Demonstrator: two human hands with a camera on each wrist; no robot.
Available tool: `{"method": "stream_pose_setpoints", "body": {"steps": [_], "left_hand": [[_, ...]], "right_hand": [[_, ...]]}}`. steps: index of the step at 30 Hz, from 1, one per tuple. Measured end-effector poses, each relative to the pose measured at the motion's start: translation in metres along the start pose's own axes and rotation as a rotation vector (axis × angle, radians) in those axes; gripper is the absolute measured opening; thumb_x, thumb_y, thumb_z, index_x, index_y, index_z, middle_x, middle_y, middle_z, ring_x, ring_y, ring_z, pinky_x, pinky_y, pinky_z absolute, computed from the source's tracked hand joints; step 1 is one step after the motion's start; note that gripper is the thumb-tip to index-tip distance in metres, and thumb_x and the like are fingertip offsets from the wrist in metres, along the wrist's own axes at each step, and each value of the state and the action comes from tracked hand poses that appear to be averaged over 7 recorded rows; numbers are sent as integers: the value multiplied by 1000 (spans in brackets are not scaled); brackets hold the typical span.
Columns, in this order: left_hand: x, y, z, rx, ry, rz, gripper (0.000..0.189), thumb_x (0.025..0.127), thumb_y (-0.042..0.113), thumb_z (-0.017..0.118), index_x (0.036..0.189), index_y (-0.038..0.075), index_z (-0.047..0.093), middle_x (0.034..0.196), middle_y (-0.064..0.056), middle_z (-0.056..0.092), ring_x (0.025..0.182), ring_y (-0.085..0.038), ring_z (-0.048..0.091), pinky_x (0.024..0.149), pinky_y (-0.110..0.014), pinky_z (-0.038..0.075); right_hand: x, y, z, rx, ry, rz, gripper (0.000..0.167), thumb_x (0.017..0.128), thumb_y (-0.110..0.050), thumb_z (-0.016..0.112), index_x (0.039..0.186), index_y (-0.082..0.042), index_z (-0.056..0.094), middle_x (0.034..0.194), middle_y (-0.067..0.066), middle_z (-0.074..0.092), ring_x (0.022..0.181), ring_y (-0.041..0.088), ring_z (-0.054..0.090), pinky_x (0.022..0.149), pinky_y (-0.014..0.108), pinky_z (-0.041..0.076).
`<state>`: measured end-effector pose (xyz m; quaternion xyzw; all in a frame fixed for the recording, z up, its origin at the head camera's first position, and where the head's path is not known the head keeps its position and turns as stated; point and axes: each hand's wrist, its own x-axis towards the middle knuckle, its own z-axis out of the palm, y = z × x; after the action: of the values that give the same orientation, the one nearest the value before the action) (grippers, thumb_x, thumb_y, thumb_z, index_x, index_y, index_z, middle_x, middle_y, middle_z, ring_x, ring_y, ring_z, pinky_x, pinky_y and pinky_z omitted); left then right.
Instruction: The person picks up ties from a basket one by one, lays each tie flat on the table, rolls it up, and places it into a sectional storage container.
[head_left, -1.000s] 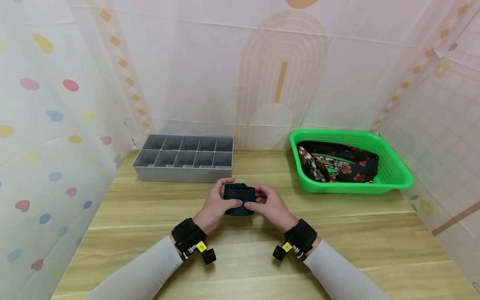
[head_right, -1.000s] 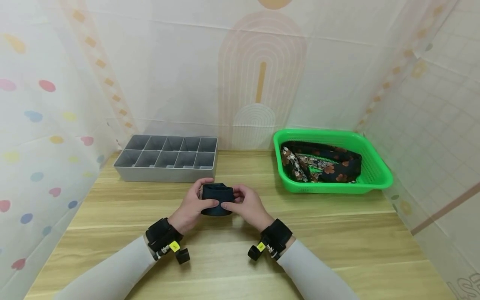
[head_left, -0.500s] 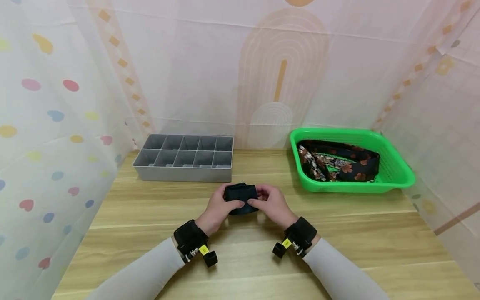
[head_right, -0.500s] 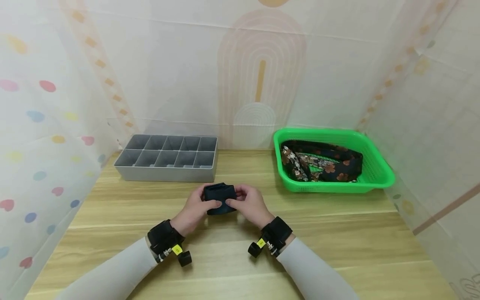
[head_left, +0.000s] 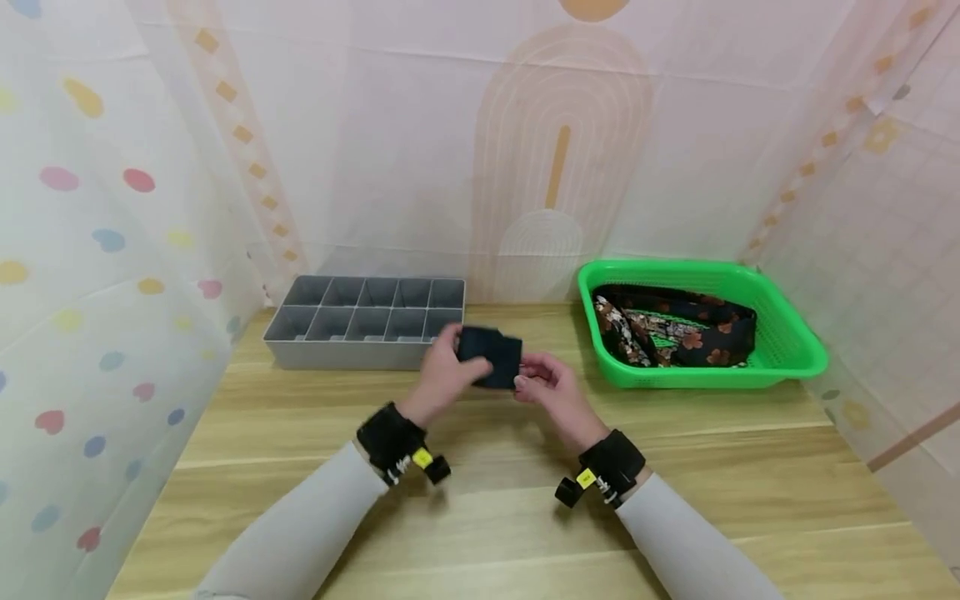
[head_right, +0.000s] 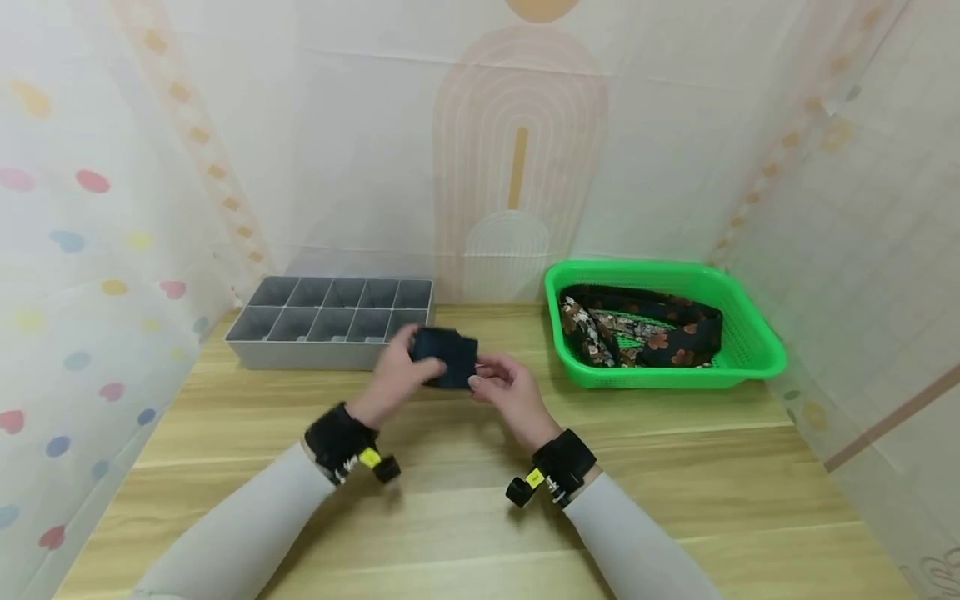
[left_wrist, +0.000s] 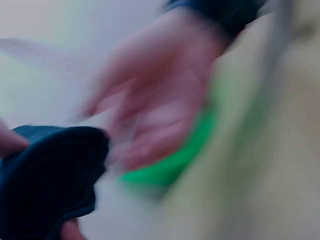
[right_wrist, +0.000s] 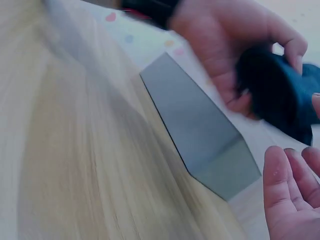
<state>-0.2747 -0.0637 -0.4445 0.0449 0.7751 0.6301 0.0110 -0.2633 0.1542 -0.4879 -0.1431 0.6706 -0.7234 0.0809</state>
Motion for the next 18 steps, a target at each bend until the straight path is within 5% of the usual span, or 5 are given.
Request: {"method": "stream_pose_setpoints", "body": {"steps": [5, 7, 10, 13, 18], "left_hand": [[55, 27, -44, -14, 48, -71, 87, 91, 19, 69, 166, 9, 27, 163, -22, 41, 138, -35, 53, 113, -48, 48], [76, 29, -55, -13, 66, -98, 82, 93, 21, 67, 165, 8, 30, 164, -20, 41, 133, -32, 54, 110, -45, 48], [103, 25, -63, 37, 95, -109, 63, 90, 19, 67, 149, 1, 52, 142, -21, 60, 107, -28, 64, 91, -38, 55], [118, 19, -65, 104, 100, -104, 47, 89, 18, 68, 131, -3, 63, 124, -19, 65, 92, -24, 63, 77, -32, 55], [126, 13, -66, 230, 146, -124, 45, 89, 22, 67, 125, -4, 60, 115, -15, 58, 95, -27, 56, 79, -32, 48]], "right_hand": [[5, 13, -5, 11, 1, 37, 48, 101, 0, 60, 143, 18, 46, 107, 8, 65, 94, 14, 71, 90, 32, 62], [6, 20, -5, -1, -6, 58, 48, 100, 1, 61, 142, 19, 46, 104, 4, 65, 93, 13, 70, 90, 30, 61], [6, 26, -3, -6, -7, 73, 46, 99, 2, 61, 141, 19, 48, 101, 1, 65, 93, 13, 70, 88, 29, 61], [5, 27, -3, -14, 10, 70, 45, 98, 3, 61, 139, 18, 50, 100, 1, 66, 91, 13, 69, 86, 29, 62], [6, 25, -5, -62, 3, 73, 44, 97, 2, 63, 138, 15, 54, 102, 3, 67, 91, 13, 69, 85, 27, 61]]}}
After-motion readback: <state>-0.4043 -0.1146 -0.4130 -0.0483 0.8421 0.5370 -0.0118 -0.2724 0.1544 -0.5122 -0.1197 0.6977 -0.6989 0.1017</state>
